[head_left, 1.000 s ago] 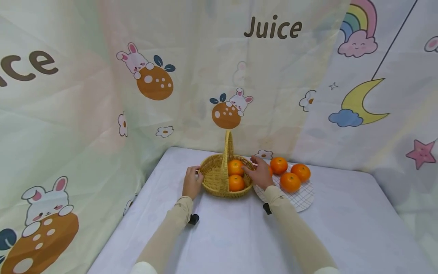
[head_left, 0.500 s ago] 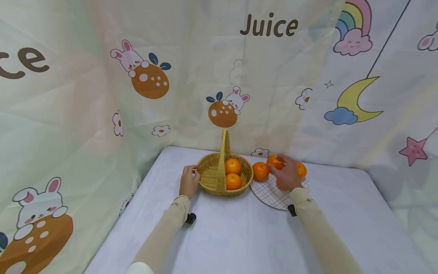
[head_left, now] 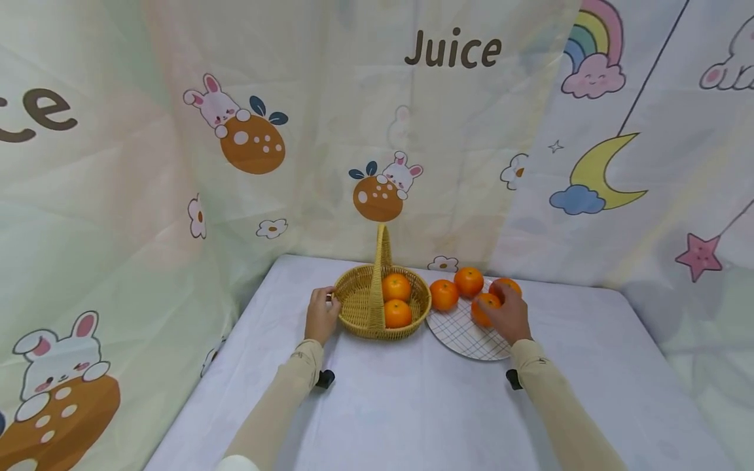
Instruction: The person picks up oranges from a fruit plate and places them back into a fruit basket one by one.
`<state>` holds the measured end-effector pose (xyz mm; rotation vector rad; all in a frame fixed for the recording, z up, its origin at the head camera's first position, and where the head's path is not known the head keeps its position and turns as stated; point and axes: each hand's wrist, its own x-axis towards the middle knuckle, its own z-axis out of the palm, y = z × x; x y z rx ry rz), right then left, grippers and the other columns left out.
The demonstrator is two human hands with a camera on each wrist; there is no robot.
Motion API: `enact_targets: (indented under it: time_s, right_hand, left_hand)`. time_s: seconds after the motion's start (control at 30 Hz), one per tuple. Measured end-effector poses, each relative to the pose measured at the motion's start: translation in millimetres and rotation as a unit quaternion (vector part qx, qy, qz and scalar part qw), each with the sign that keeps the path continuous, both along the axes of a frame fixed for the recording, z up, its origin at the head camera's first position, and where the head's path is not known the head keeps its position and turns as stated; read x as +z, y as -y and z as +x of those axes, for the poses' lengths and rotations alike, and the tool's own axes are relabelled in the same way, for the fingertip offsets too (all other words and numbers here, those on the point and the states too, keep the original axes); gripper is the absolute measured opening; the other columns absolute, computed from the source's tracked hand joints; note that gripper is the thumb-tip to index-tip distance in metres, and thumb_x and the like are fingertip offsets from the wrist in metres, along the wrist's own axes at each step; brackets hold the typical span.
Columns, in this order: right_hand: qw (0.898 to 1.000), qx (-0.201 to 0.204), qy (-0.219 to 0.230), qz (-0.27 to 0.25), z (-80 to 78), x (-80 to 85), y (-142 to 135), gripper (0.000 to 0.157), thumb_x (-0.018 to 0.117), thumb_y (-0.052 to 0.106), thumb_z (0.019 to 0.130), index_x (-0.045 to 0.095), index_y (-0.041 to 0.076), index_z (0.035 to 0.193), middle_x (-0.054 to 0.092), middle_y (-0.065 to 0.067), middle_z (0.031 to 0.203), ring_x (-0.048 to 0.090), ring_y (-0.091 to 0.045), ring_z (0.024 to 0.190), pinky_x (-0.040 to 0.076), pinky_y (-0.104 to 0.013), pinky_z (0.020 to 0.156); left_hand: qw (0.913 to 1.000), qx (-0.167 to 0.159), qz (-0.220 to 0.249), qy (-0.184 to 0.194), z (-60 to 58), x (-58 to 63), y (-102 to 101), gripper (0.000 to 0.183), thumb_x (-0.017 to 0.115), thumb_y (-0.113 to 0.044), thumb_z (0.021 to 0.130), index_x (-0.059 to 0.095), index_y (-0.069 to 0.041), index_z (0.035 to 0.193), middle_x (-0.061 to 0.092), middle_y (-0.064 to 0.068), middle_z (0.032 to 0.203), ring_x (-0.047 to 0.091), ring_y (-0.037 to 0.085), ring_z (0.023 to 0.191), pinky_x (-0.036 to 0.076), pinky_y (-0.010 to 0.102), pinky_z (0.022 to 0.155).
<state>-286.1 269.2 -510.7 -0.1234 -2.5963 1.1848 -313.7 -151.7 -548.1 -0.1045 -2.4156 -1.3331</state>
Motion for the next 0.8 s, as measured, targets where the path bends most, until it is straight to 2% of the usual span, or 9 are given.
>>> enact_targets:
  time_s: [0.23,0.53,0.8]
  right_hand:
    - [1.0,-0.008,-0.009,-0.014,1.7,-16.1,-0.6,0.066,0.076,0.031,0.084,0.049,0.001,0.136,0.053,-0.018,0.131,0.048,-0.036,0.116,0.038,-0.054,0.104]
    - [0.999,-0.015,0.037,-0.016,2.8,-39.5,-3.0,0.088,0.081,0.04,0.078,0.038,0.007,0.148,0.047,-0.017,0.142,0.046,-0.038,0.121,0.037,-0.057,0.103]
    - [0.999,-0.017,0.027,-0.015,4.3,-40.0,-2.4,0.09,0.08,0.038,0.079,0.035,0.005,0.149,0.044,-0.019,0.143,0.044,-0.039,0.122,0.037,-0.059,0.103]
  left_hand:
    - [1.0,0.001,0.0,-0.001,2.3,0.9,-0.9,0.03,0.053,-0.008,0.097,0.058,-0.002,0.126,0.052,0.012,0.122,0.056,0.026,0.106,0.05,0.041,0.081]
    - [1.0,0.002,-0.001,0.004,0.5,1.3,-0.1,0.03,0.054,-0.007,0.096,0.058,-0.003,0.126,0.051,0.013,0.122,0.056,0.027,0.106,0.05,0.041,0.083]
    - [1.0,-0.003,0.0,-0.001,0.4,0.6,-0.4,0.03,0.052,-0.009,0.097,0.058,-0.002,0.126,0.051,0.012,0.122,0.056,0.027,0.106,0.05,0.041,0.082]
